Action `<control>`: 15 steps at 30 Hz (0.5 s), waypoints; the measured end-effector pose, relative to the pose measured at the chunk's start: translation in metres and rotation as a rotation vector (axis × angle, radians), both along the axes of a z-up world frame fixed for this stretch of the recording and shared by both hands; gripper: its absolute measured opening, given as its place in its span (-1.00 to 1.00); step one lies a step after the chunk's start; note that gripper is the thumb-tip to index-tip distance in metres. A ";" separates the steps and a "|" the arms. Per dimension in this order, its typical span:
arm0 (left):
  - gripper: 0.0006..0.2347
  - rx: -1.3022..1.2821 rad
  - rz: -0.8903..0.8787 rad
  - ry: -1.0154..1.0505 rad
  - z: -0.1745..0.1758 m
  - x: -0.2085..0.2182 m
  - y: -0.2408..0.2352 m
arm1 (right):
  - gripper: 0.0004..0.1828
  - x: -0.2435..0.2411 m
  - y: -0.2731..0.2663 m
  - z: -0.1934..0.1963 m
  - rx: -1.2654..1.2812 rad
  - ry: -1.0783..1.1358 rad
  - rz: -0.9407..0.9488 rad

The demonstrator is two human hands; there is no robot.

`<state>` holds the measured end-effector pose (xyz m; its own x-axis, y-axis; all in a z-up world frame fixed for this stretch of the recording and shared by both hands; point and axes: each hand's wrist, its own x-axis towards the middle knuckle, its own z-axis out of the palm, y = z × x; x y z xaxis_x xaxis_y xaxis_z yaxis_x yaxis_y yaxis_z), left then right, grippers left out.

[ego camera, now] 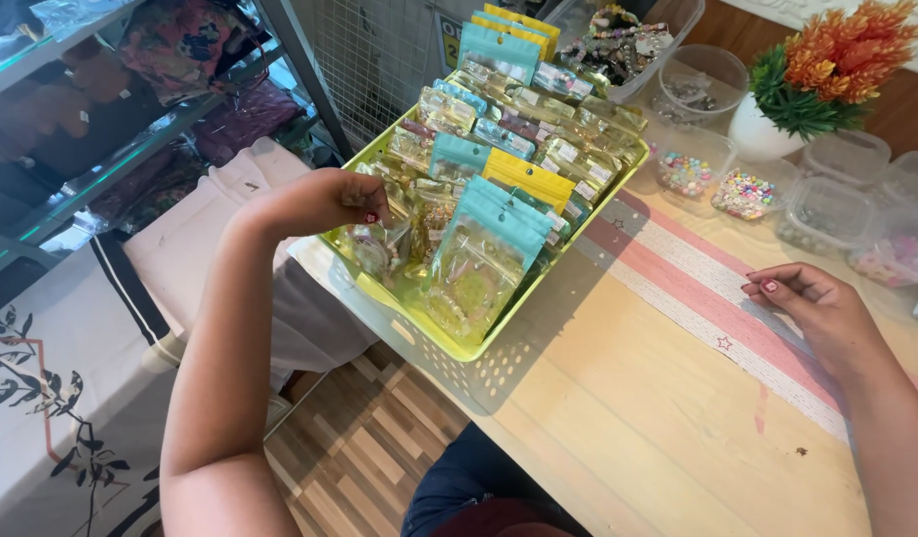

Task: The person places small decorative items and bracelets into individual plastic bags and gold foil pouches by hand.

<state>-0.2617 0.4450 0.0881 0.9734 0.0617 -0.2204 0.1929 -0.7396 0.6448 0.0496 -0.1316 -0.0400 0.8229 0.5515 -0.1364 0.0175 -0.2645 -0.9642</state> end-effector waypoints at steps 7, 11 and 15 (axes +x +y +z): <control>-0.91 -0.238 -0.002 0.013 0.011 -0.006 -0.025 | -0.77 0.004 -0.001 -0.006 0.001 -0.022 0.024; -0.91 -0.277 -0.183 -0.055 -0.010 0.005 -0.050 | -0.78 0.003 0.000 -0.006 -0.009 -0.033 0.026; -0.88 -0.374 -0.291 -0.101 -0.031 0.015 -0.078 | -0.78 0.006 -0.003 -0.011 0.004 -0.034 0.031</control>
